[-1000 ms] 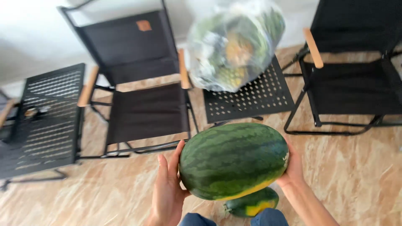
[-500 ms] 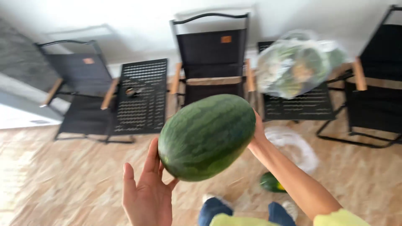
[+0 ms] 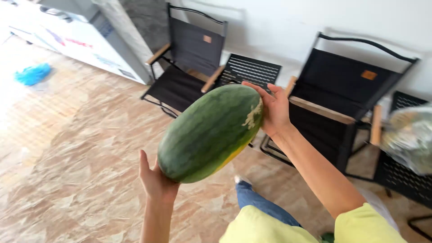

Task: Organizing fruits in a display case and unpacking watermelons from a plastic bag.

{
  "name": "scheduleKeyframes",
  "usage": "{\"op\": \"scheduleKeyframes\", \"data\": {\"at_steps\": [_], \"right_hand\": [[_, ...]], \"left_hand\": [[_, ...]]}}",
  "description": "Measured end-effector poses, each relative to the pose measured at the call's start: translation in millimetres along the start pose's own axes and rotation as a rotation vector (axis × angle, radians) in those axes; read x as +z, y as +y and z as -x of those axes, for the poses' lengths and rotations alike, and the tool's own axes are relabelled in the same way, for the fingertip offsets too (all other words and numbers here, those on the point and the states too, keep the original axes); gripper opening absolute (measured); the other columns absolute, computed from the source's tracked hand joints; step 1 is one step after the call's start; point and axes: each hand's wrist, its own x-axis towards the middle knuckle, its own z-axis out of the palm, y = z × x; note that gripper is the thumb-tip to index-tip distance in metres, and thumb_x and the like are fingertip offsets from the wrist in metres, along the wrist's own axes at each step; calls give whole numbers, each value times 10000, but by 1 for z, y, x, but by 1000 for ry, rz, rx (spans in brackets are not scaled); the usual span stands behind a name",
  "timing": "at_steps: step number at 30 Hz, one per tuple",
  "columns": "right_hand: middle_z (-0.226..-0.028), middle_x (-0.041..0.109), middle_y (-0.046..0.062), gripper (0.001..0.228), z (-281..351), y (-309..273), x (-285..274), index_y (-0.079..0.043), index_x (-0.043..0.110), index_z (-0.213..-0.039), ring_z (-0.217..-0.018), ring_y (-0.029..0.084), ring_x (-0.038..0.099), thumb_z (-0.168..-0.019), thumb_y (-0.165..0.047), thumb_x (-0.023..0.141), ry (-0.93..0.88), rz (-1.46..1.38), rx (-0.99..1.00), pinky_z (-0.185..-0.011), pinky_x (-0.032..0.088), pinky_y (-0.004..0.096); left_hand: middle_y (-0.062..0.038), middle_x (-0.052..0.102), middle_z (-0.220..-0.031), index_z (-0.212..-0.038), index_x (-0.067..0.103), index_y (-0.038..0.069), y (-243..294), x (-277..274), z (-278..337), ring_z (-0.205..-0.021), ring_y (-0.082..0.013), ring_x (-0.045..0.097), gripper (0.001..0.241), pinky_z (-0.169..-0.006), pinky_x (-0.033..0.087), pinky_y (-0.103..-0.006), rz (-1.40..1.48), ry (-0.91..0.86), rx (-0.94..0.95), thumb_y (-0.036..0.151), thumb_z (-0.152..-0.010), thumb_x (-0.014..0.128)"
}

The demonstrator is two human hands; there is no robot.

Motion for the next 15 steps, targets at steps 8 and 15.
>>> {"op": "scheduleKeyframes", "data": {"at_steps": [8,15], "right_hand": [[-1518,563,172,687,-188,121,188,49,501,-1503,-1424,301,494,-984,-364,325,-569,219,2,-1270,284,429],[-1554,536,182,675,-340,253,379,34,473,-1519,-1478,295,456,-958,-320,348,-863,441,216,-1282,237,414]], "left_hand": [[-118,551,-1483,-1461,517,128,121,-123,-207,-1354,-353,518,766,-1107,420,-552,331,22,80,670,-926,431],[-125,592,-1405,-1393,551,114,266,-241,-320,-1279,-341,567,664,-1067,460,-543,489,150,251,599,-950,455]]}}
